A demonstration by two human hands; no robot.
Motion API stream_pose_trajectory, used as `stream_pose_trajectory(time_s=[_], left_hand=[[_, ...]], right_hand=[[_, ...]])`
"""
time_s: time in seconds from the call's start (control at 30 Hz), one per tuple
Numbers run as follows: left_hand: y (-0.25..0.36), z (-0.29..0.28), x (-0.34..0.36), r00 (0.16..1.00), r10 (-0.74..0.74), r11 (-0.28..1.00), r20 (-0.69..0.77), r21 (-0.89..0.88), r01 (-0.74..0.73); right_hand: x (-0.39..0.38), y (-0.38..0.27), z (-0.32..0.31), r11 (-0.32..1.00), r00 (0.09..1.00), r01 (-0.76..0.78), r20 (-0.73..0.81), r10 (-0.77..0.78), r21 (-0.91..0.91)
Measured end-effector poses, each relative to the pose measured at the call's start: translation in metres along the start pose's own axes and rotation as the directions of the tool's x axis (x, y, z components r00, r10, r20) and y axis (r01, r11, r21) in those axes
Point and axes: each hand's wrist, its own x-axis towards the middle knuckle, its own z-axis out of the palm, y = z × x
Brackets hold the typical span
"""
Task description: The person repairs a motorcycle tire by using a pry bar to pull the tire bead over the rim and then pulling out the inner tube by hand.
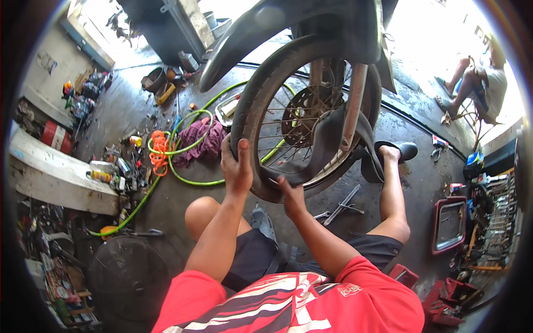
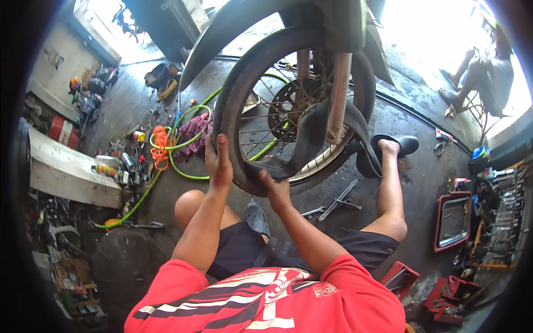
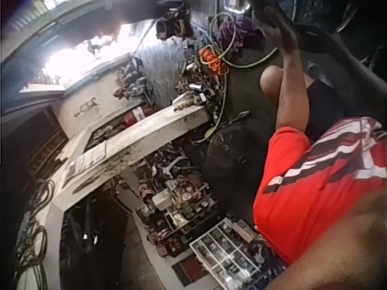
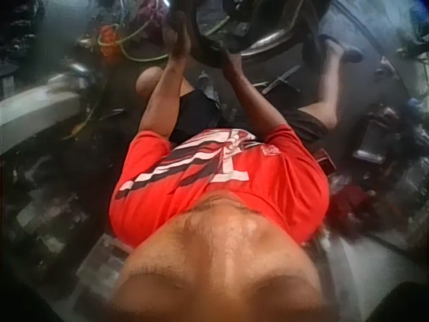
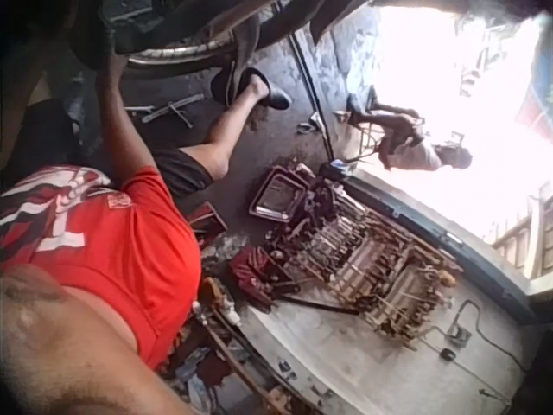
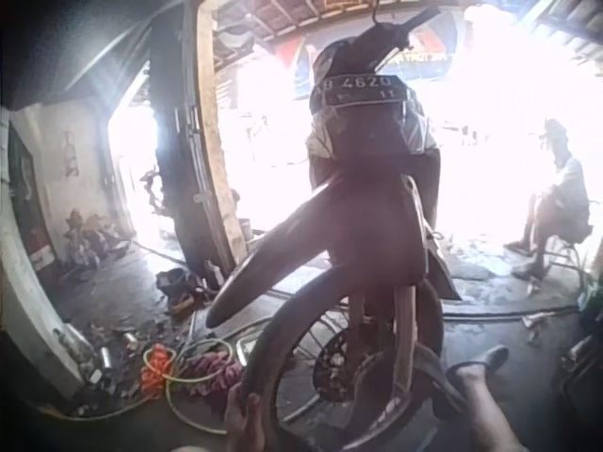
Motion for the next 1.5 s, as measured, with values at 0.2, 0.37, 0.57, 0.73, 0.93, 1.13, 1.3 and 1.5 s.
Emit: stream_pose_trajectory(time_s=[0.2,0.37,0.57,0.73,0.93,1.13,1.3,1.5], left_hand=[[-0.009,-0.034,0.065,0.73,-0.369,0.545,0.575,-0.503,0.671],[-0.024,-0.014,0.089,0.355,-0.148,0.423,0.923,-0.266,0.866],[-0.047,0.0,0.083,0.385,-0.024,0.386,0.922,-0.347,0.855],[-0.067,0.013,0.086,0.337,0.188,0.379,0.923,-0.385,0.842],[-0.103,0.02,0.103,0.378,0.244,0.517,0.893,-0.449,0.728],[-0.135,0.022,0.103,0.35,0.336,0.44,0.875,-0.474,0.763],[-0.099,0.007,0.089,0.245,0.08,0.395,0.966,-0.256,0.882],[-0.053,-0.04,0.087,0.925,0.064,0.985,-0.374,0.17,0.0]], right_hand=[[0.001,-0.029,0.03,0.625,0.911,-0.285,0.002,0.413,0.726],[0.0,-0.015,0.023,0.775,0.952,-0.079,-0.183,0.245,0.627],[-0.003,-0.063,0.022,0.562,0.954,-0.261,0.118,0.277,0.785],[0.015,-0.046,0.022,0.5,0.973,-0.175,0.069,0.222,0.848],[0.013,-0.054,0.033,0.671,0.984,-0.167,0.081,0.157,0.722],[-0.007,-0.038,0.021,0.879,0.99,-0.142,0.06,0.129,0.455],[0.006,-0.006,0.003,0.935,0.996,-0.091,0.034,0.084,0.342],[0.01,0.026,-0.008,0.926,0.994,-0.033,-0.085,0.07,0.376]])
